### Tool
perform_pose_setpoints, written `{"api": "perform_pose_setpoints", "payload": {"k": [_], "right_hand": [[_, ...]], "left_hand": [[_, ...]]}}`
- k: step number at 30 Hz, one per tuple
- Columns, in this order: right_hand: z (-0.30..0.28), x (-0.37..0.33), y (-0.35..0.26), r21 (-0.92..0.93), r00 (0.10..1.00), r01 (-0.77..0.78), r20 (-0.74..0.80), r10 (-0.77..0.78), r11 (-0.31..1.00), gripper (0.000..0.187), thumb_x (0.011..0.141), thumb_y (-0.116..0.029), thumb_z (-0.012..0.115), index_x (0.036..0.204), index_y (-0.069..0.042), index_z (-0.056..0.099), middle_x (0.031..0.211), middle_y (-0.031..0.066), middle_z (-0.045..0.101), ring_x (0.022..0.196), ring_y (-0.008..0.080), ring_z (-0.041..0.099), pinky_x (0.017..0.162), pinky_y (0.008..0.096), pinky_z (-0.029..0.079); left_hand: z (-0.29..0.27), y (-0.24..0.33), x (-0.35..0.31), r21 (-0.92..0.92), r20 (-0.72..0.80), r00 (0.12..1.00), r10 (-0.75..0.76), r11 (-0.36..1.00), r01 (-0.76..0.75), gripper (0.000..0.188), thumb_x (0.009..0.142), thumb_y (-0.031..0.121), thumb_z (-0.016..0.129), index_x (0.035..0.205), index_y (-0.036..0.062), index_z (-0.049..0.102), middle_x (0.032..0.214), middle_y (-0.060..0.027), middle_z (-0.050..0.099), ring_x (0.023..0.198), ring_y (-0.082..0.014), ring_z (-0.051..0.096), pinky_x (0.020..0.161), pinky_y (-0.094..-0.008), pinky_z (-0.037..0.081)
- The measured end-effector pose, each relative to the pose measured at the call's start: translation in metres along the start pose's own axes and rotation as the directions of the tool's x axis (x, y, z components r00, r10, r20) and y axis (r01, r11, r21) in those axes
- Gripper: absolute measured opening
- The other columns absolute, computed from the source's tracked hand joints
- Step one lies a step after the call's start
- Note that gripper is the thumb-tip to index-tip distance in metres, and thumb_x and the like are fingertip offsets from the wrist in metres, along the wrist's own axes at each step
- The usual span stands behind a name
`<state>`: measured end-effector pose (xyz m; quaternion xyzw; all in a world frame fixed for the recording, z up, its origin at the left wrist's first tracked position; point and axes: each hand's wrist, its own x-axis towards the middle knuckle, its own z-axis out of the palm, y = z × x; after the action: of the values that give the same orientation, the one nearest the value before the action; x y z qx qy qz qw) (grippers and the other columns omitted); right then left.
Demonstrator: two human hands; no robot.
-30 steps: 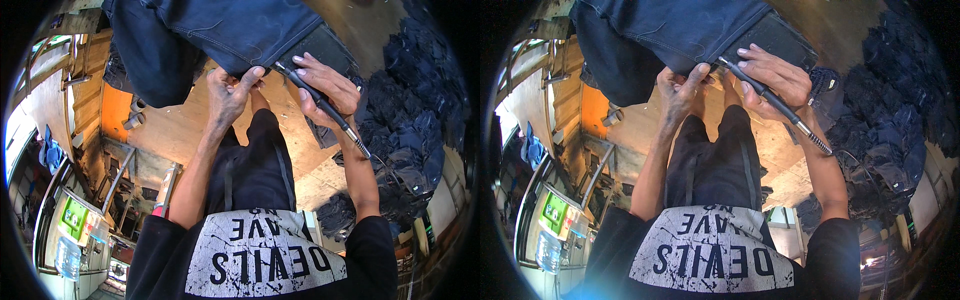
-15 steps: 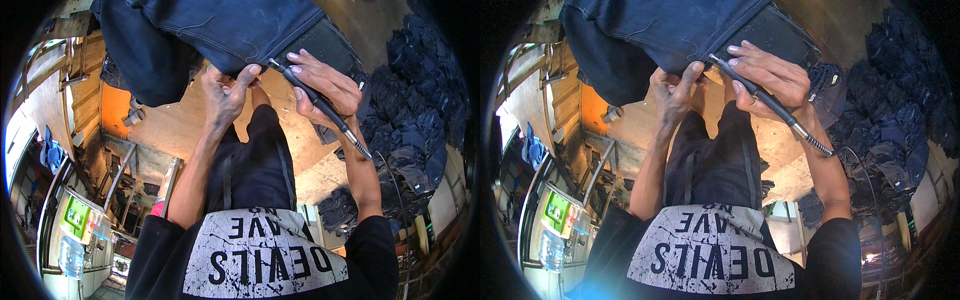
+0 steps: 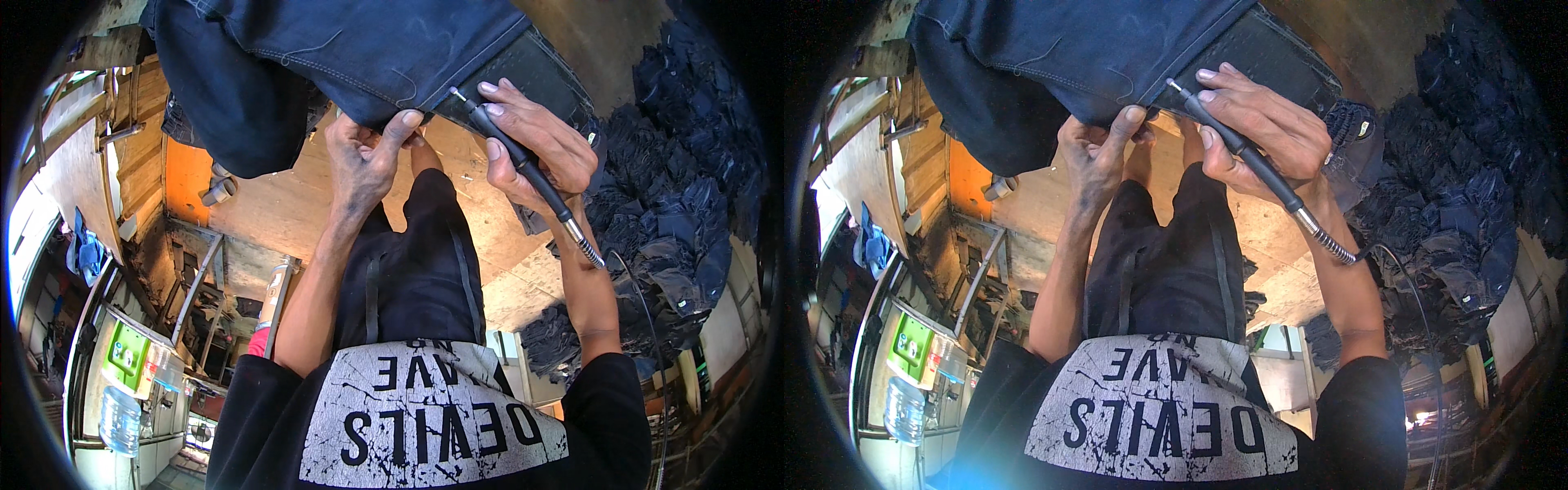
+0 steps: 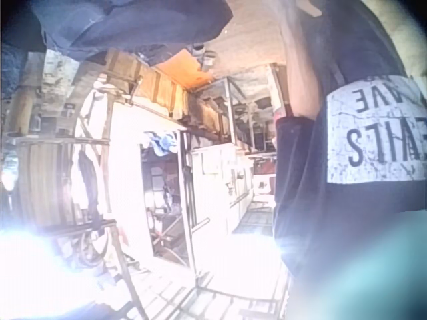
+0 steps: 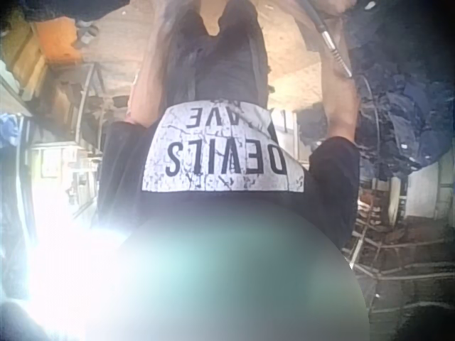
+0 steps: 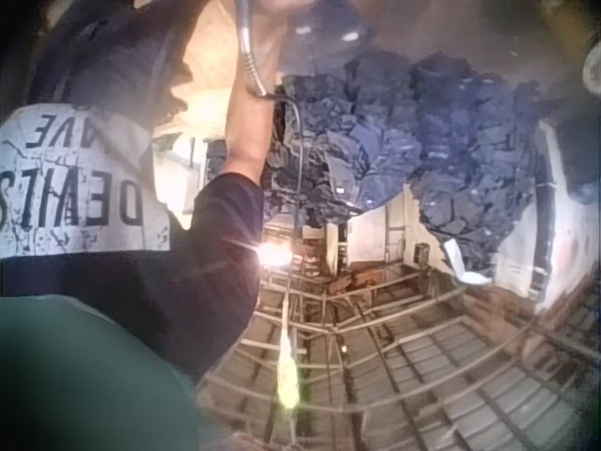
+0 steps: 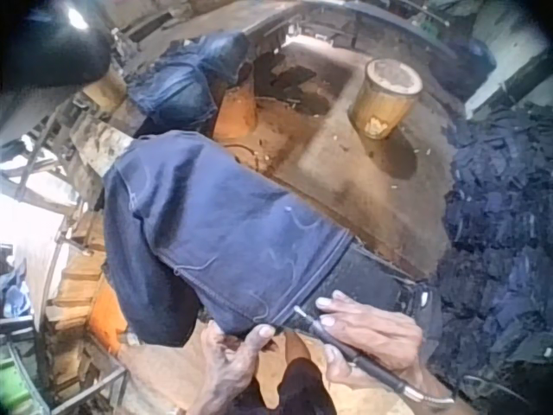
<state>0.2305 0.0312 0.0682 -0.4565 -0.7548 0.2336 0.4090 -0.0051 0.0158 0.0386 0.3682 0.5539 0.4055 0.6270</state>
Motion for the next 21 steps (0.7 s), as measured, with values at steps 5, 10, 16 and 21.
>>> {"api": "perform_pose_setpoints", "payload": {"k": [5,10,16,21], "right_hand": [[-0.002,-0.002,0.000,0.006,1.000,-0.016,0.013,0.016,1.000,0.028,0.084,-0.003,0.075,0.110,0.004,0.078,0.109,0.0249,0.081,0.111,0.0384,0.079,0.103,0.0532,0.062],[-0.002,-0.003,0.000,0.001,0.999,-0.040,-0.009,0.040,0.999,0.030,0.084,-0.002,0.075,0.113,0.004,0.077,0.113,0.0258,0.080,0.113,0.0386,0.079,0.104,0.0530,0.062],[-0.001,-0.001,0.002,-0.025,0.995,-0.065,-0.076,0.062,0.998,0.030,0.078,-0.004,0.079,0.107,0.002,0.079,0.101,0.0196,0.082,0.107,0.0349,0.081,0.102,0.0499,0.064],[-0.002,0.000,0.000,0.058,0.999,-0.030,-0.021,0.031,0.998,0.030,0.077,-0.004,0.080,0.106,0.002,0.080,0.101,0.0193,0.082,0.109,0.0346,0.081,0.103,0.0508,0.064]], "left_hand": [[-0.001,0.000,0.002,0.005,0.015,1.000,0.008,1.000,-0.008,0.018,0.102,0.012,0.078,0.105,-0.0050,0.075,0.092,-0.0132,0.080,0.079,-0.0165,0.077,0.074,-0.0309,0.064],[-0.001,-0.002,0.002,-0.003,0.024,0.999,0.023,1.000,-0.023,0.017,0.102,0.012,0.079,0.103,-0.0047,0.076,0.091,-0.0125,0.080,0.077,-0.0158,0.076,0.073,-0.0302,0.063],[-0.001,-0.009,0.004,-0.039,0.031,0.999,0.036,0.999,-0.035,0.017,0.102,0.013,0.079,0.104,-0.0042,0.077,0.092,-0.0132,0.080,0.079,-0.0162,0.076,0.073,-0.0307,0.063],[-0.003,-0.014,0.006,-0.070,0.043,0.999,0.021,0.997,-0.018,0.017,0.102,0.013,0.079,0.105,-0.0037,0.077,0.094,-0.0128,0.081,0.081,-0.0165,0.077,0.076,-0.0307,0.064]]}}
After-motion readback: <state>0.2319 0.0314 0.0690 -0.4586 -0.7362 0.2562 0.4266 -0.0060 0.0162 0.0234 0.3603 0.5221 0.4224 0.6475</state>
